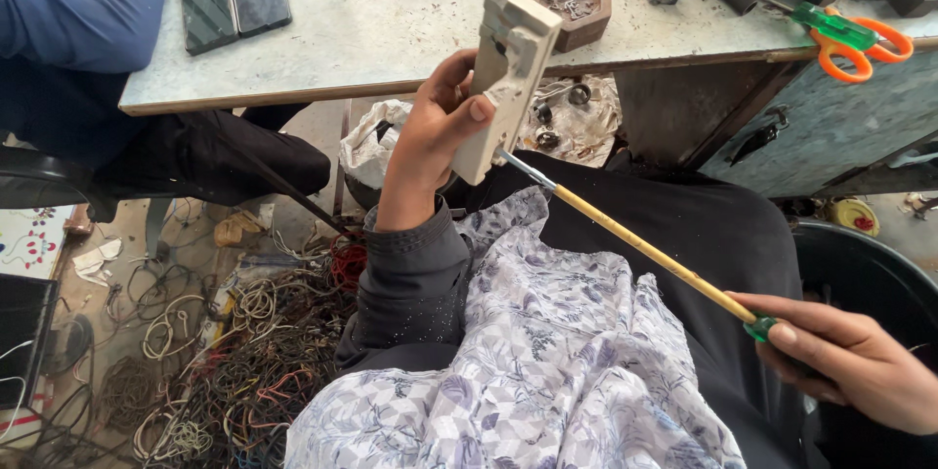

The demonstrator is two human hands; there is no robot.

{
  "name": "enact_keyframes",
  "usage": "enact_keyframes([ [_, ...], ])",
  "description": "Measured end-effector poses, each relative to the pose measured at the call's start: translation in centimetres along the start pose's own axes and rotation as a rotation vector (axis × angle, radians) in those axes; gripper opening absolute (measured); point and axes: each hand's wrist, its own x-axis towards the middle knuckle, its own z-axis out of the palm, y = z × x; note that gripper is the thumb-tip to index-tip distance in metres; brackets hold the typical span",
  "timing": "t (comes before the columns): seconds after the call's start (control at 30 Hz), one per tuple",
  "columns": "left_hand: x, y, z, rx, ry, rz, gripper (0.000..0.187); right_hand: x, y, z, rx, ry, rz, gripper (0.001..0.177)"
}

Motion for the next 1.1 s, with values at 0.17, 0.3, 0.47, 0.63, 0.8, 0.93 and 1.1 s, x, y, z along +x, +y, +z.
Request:
enact_keyframes([
  [0.17,0.2,-0.5,0.1,-0.002,-0.045,-0.044,0.089,-0.8,-1.6,0.1,-0.044,0.052,0.050,0.045],
  [0.3,0.6,-0.9,0.1,0.033,0.013,-0.039,0.087,-1.8,-4.7,2.7,-0.154,0.159,-0.148,0.049],
  [0.47,1.3,-1.9,0.0,-0.019,0.072,-0.047,0.098,-3.9,-9.1,6.3,-0.858,0.501,-0.481,0.053],
  [0.63,1.4,-2.1,-0.6,-0.055,0.132,0.004,0.102,-3.1,-10.0,7.3,-0.970,0.394,0.102,0.060],
  [0.8,1.2,-2.0,-1.1,0.019,0.095,-0.003,0.103,-2.7,-8.8,5.8,-0.220,0.180,-0.070,0.041],
  [0.93,1.4,-2.4,-1.4,-0.039,0.139,0.011,0.099,-3.2,-8.6,7.4,-0.870,0.586,-0.441,0.051],
  [1.1,1.4,-2.5,-2.0,-0.082,0.135,0.032,0.098,-2.6,-10.9,8.0,-0.814,0.435,0.037,0.055],
])
